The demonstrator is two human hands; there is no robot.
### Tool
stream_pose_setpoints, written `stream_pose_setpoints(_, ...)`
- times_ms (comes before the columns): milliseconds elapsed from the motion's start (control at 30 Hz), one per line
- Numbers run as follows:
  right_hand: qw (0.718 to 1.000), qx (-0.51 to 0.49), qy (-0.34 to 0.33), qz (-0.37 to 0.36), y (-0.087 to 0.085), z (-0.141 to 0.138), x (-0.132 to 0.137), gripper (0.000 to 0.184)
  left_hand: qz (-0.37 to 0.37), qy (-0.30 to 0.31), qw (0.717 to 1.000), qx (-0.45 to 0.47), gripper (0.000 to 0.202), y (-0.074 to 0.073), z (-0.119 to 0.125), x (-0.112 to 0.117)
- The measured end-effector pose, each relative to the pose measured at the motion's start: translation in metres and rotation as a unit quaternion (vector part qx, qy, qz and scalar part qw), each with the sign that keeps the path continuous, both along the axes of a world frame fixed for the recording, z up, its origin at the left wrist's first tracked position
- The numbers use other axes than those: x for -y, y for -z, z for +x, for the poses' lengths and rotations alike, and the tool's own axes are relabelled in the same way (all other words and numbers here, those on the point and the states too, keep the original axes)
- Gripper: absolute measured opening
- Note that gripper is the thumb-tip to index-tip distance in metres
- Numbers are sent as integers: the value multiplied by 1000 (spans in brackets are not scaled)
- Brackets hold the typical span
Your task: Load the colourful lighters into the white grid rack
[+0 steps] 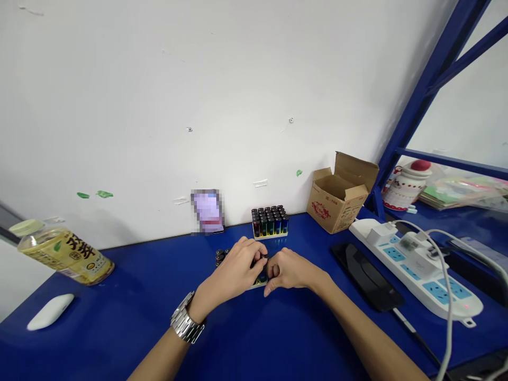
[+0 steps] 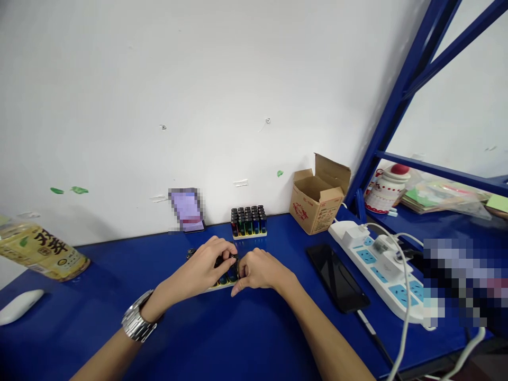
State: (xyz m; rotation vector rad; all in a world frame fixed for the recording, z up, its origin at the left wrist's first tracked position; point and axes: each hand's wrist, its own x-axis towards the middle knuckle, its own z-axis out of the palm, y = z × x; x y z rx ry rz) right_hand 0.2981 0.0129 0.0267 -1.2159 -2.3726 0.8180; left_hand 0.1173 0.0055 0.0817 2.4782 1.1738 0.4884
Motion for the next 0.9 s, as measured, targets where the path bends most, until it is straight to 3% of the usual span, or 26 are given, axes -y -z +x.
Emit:
stream_pose_setpoints(200, 999, -26, 8, -16, 1, 3, 0, 47, 39, -13, 999, 1, 29, -4, -5, 1)
stream_pose_setpoints(300, 998, -48, 50, -1, 2, 6, -1, 57, 86, -92, 988, 94, 27, 1, -17, 3)
stream_pose_setpoints(367, 994, -88, 68, 7, 4, 6, -1, 75, 106, -211, 954, 183, 29, 12, -29, 2)
stream_pose_setpoints(433, 986, -146, 73, -4, 9, 2, 0, 94, 88, -335, 894, 284, 33, 29, -41, 1)
stream_pose_setpoints(500, 974, -211, 73, -33, 15, -7, 4, 105, 3, -379, 841, 386, 38, 50, -48, 2)
stream_pose_setpoints(600, 947, -297, 75, -96, 23, -28, 13, 98, -127, -369, 770, 505, 47, 80, -47, 8)
stream_pose_setpoints(700, 913, -371, 98, -141, 29, -45, 19, 71, -185, -322, 751, 546, 50, 98, -35, 15)
stream_pose_setpoints(800, 888, -416, 137, -136, 35, -54, 11, 59, -185, -311, 745, 561, 52, 101, -25, 13)
stream_pose_setpoints(900, 881, -426, 175, -108, 38, -57, -6, 56, -183, -307, 742, 568, 51, 97, -19, 0)
